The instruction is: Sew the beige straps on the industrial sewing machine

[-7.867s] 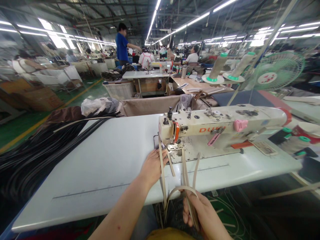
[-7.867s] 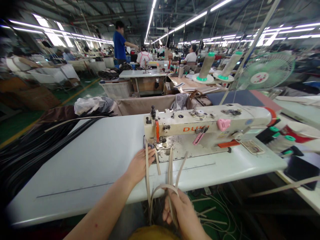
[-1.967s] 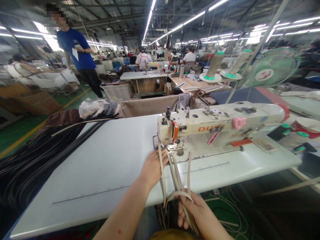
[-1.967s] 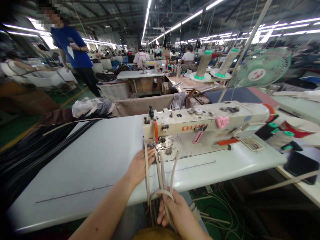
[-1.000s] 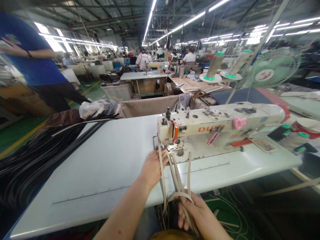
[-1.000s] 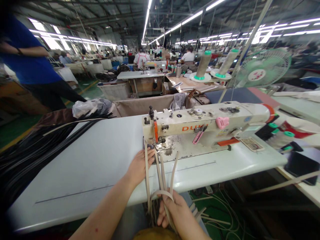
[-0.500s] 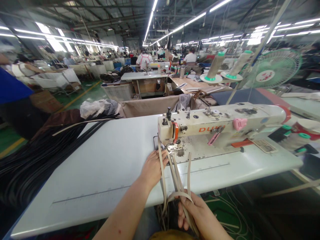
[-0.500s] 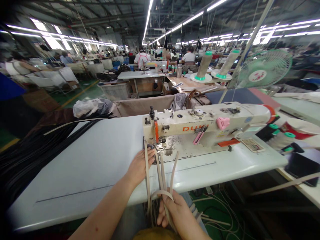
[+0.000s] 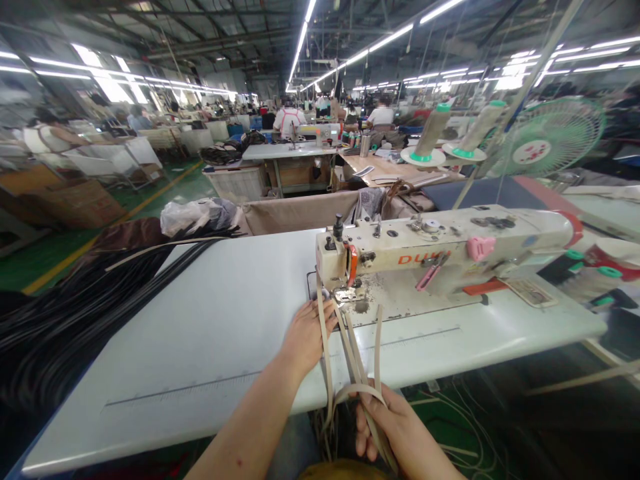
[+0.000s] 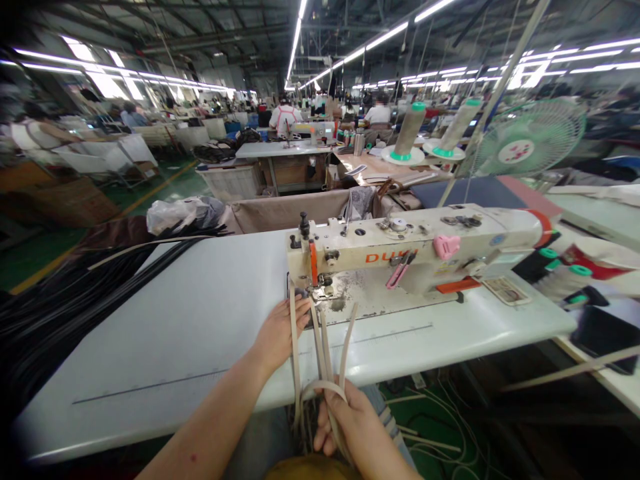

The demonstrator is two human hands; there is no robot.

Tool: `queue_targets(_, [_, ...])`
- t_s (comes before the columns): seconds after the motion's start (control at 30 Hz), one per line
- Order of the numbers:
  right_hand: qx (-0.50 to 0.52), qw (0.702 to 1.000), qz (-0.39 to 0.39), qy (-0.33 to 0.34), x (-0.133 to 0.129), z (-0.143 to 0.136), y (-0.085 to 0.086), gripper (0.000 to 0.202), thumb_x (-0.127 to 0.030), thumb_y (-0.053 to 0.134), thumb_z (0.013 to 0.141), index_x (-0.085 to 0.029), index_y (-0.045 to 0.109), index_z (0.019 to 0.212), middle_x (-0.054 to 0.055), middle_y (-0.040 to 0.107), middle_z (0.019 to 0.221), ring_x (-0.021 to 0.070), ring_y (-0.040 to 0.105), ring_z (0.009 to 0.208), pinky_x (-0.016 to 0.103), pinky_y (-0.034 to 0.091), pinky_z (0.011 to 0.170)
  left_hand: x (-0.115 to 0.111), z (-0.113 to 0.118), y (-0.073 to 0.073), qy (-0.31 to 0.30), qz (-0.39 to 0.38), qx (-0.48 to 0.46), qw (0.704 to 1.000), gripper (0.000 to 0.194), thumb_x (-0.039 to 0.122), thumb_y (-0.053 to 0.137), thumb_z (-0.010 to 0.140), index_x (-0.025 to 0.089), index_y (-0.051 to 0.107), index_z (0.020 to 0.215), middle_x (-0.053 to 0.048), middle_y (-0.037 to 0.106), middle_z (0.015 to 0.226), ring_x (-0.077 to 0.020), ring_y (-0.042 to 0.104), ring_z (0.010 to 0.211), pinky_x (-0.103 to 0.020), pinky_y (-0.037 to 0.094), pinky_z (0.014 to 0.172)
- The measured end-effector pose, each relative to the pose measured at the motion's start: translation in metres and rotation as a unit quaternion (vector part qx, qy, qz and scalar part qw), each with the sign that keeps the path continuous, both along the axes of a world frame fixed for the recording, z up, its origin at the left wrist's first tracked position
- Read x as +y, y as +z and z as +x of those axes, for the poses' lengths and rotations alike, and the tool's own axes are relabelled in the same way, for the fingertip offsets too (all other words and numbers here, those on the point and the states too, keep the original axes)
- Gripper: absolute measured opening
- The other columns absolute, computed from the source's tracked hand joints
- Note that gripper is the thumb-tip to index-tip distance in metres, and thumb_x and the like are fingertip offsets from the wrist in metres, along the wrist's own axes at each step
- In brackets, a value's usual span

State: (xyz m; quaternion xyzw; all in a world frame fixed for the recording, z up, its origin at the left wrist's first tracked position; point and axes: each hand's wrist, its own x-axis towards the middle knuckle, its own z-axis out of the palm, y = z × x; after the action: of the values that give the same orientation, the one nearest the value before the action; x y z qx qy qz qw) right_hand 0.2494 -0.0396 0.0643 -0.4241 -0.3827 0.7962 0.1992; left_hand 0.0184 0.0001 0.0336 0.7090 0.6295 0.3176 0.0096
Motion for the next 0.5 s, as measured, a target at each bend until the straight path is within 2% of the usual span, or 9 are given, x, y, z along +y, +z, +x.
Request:
queue_targets(0.2, [0.011,1.000,0.001,0.003,-0.0002,0.0015,-0.0020,0.057,-0.069,0.081,0.071,-0.019,0.066,0.093,-0.005,0.065,0.062,0.0130,0.066,0.047,0.021,0.042,0.042,-0.0005,0.0002,0.0007,0.001,-0.013,0.002,1.000,0.036,0.033,0.042,0.110,0.022,0.064,0.136,-0.011,0.070,0.138,-0.0286,0.062,0.134,-0.056,0.049,0.115])
queue_targets(0.4, [-0.002,1.000,-0.003,0.003,0.0000,-0.0009,-0.0026,0.067,-0.076,0.082,0.063,-0.018,0.067,0.094,-0.005,0.064,0.059,0.0127,0.063,0.043,0.020,0.040,0.039,-0.0005,0.0004,0.0023,0.001,-0.011,0.001,1.000,0.035,0.033,0.043,0.110,0.022,0.064,0.136,-0.010,0.070,0.139,-0.0281,0.062,0.134,-0.056,0.049,0.115])
queue_targets(0.5, [0.005,1.000,0.000,0.004,0.0000,-0.0001,-0.0054,0.066,-0.074,0.081,0.066,-0.018,0.067,0.097,-0.005,0.064,0.060,0.0128,0.064,0.044,0.020,0.040,0.039,-0.0004,0.0004,0.0020,0.001,-0.008,0.003,1.000,0.035,0.033,0.042,0.110,0.022,0.063,0.136,-0.010,0.070,0.139,-0.0276,0.062,0.134,-0.055,0.049,0.115])
